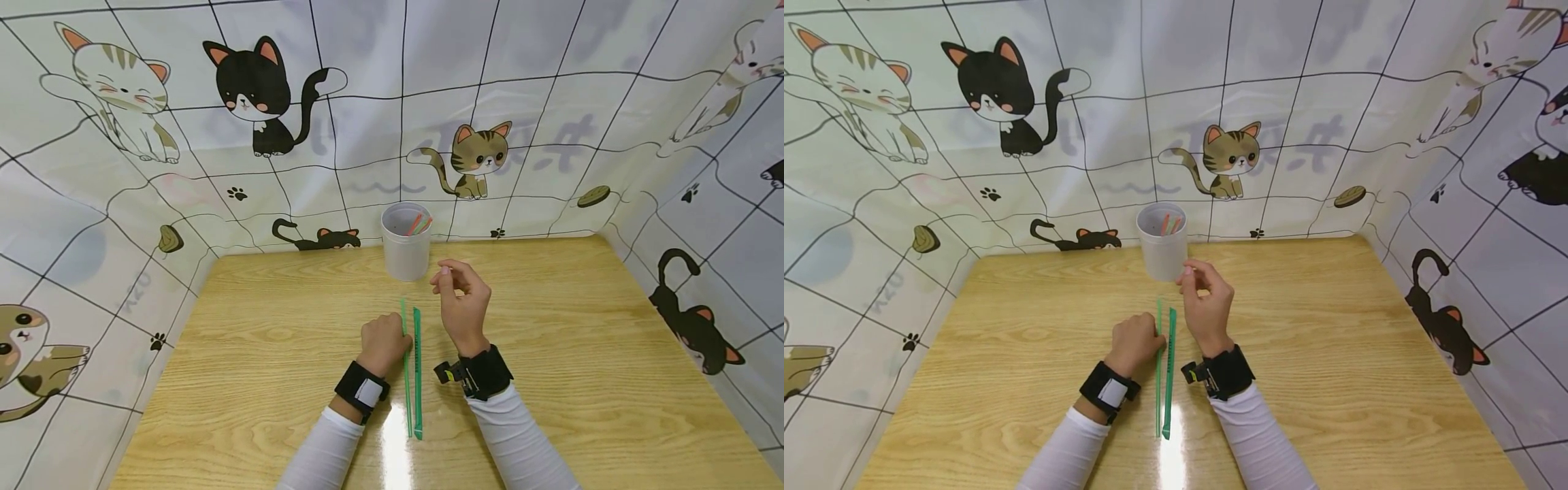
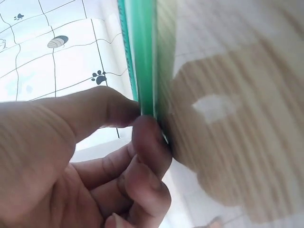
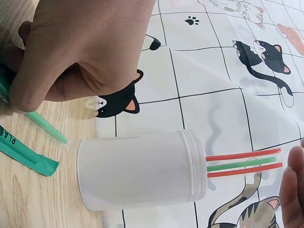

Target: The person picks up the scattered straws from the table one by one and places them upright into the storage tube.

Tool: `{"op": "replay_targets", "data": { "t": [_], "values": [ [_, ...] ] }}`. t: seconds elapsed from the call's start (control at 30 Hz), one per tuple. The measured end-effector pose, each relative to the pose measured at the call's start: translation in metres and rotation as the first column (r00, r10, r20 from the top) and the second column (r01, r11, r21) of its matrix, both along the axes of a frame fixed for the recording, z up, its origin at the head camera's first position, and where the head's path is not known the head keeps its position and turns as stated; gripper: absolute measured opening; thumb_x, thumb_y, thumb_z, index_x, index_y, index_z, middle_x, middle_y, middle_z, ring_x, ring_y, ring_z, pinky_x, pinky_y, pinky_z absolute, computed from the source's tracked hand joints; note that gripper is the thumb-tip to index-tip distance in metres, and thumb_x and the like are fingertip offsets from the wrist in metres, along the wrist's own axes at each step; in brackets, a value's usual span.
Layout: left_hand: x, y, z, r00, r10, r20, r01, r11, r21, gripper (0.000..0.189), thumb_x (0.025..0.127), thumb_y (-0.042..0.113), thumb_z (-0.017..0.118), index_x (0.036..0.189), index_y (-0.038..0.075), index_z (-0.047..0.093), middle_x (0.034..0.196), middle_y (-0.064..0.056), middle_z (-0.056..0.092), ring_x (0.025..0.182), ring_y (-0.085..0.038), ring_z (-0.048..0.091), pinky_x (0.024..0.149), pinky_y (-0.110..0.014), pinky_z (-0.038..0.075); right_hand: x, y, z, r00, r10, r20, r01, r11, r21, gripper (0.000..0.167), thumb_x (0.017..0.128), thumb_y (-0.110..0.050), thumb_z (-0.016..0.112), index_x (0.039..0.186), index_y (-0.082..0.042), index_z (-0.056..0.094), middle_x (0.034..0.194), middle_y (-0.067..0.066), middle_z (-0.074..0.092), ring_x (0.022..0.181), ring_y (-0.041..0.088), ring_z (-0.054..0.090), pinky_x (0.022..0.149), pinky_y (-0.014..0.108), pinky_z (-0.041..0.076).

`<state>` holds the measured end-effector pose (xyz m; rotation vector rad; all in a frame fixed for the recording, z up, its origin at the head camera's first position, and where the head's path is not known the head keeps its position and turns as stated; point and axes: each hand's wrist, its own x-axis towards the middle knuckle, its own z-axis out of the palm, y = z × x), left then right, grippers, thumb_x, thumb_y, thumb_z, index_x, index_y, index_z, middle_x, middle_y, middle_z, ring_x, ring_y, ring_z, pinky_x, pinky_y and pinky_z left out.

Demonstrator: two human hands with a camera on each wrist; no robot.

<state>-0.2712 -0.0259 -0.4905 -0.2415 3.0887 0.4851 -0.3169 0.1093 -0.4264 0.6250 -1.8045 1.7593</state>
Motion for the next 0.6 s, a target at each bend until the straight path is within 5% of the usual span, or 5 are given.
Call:
{"op": "replay_targets", "data": {
  "t": [0.37, 0.6],
  "values": [
    [-0.002, -0.009, 0.006, 0.997, 0.051, -0.055, -0.048, 0.997, 0.065, 0.047, 0.077, 0.019, 0.071, 0.049, 0.021, 0.033, 0.051, 0.008, 0.029, 0.047, -0.011, 0.031, 0.041, -0.029, 0.027, 0.0, -0.001, -0.002, 0.999, 0.03, 0.02, -0.031, 0.999, 0.038, 0.015, 0.096, 0.006, 0.059, 0.105, 0.005, 0.071, 0.075, 0.02, 0.07, 0.06, 0.028, 0.063, 0.053, 0.015, 0.047],
    [0.002, -0.018, 0.026, 0.97, 0.078, -0.229, -0.059, 0.994, 0.087, 0.055, 0.079, 0.014, 0.07, 0.045, 0.022, 0.027, 0.048, 0.011, 0.018, 0.045, -0.007, 0.018, 0.041, -0.025, 0.015, 0.002, -0.001, -0.002, 0.982, 0.118, 0.146, -0.142, 0.975, 0.17, 0.014, 0.1, -0.007, 0.061, 0.107, -0.002, 0.072, 0.082, 0.017, 0.073, 0.063, 0.011, 0.062, 0.057, 0.018, 0.049]
  ]
}}
